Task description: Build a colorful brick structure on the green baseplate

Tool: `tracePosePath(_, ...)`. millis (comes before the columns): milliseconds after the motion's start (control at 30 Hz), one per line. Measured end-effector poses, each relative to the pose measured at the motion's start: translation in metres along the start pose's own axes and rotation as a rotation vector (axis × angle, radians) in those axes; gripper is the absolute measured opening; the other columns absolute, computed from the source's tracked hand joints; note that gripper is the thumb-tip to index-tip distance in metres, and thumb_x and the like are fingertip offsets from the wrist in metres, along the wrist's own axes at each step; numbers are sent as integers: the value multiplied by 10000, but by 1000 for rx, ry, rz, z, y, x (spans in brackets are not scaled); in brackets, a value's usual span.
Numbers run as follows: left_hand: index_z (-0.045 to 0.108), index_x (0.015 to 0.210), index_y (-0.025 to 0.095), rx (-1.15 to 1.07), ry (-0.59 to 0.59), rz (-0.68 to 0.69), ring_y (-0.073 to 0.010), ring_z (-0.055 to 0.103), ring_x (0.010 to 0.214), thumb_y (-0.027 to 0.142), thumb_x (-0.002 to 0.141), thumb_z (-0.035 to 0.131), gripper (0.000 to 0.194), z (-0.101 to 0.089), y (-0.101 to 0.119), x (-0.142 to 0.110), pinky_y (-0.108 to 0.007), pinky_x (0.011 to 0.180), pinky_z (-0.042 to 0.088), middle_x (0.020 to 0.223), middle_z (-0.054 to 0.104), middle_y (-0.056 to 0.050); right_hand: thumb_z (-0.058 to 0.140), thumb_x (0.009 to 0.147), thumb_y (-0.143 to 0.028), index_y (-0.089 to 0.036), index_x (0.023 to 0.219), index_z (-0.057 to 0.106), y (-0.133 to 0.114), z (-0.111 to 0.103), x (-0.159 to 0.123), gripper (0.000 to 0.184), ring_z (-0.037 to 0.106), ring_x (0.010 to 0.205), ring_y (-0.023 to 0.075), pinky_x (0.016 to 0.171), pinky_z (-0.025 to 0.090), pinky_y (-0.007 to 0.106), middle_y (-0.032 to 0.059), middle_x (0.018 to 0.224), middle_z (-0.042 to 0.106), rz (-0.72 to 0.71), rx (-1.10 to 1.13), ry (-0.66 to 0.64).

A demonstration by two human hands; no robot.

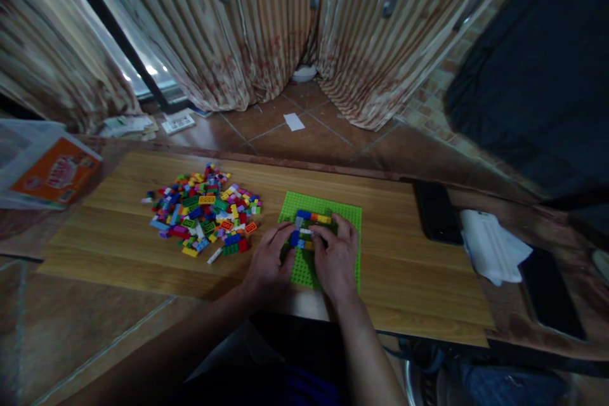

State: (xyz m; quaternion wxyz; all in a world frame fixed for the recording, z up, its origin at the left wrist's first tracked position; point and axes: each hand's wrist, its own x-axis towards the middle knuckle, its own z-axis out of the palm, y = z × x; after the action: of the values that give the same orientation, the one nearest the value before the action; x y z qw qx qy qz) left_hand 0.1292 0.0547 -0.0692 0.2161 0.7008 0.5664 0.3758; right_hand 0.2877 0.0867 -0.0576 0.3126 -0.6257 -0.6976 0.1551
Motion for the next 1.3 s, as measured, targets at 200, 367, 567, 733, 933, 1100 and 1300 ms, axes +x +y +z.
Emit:
tracePosePath(200,519,1319,144,65,-40,33,-243,509,1260,108,853,514,467,1,1,0,-445,1092,437,1370,535,-139,507,928,-390,-257,998,766,-2,3,-2,299,405,1284,278,1080,336,511,133,1328,527,30,-38,4)
tracePosePath(367,510,1340,154,136,-80,36,-268,502,1269,138,881,493,460,-1,6,0,-483,1076,435,1413,500,-144,518,920,-381,-269,1022,763,-3,4,0,288,420,1271,282,1061,349,510,125,1341,527,61,-35,-7)
tracePosePath(567,498,1358,147,172,-107,44,-270,483,1298,153,904,466,455,-1,6,0,-485,1071,430,1429,486,-153,521,917,-384,-279,1006,769,-2,6,1,284,431,1263,281,1059,345,512,119,1348,528,90,-5,-5)
tracePosePath(733,489,1373,136,212,-141,42,-283,467,1316,192,931,459,447,-2,8,2,-501,1100,393,1438,473,-170,529,910,-394,-289,977,777,1,9,2,278,441,1254,292,1054,348,527,114,1337,540,92,27,16)
tracePosePath(933,568,1271,190,227,-175,-43,-223,576,1190,211,932,477,351,-11,23,27,-365,1005,498,1402,508,-114,549,893,-407,-302,986,776,3,10,1,267,438,1252,310,1039,352,550,105,1329,556,105,55,31)
tracePosePath(1100,624,1078,182,373,-325,-11,-189,656,958,160,918,452,236,-11,29,53,-307,831,556,1172,630,-69,588,860,-404,-305,992,775,5,11,1,249,435,1259,315,1051,339,566,98,1325,570,118,96,42)
tracePosePath(1300,631,1018,186,506,-401,46,-168,661,898,203,941,452,196,-13,23,65,-265,765,548,1183,616,-61,616,827,-398,-278,1044,754,14,3,3,284,535,1190,266,1044,393,501,96,1252,631,140,323,94)
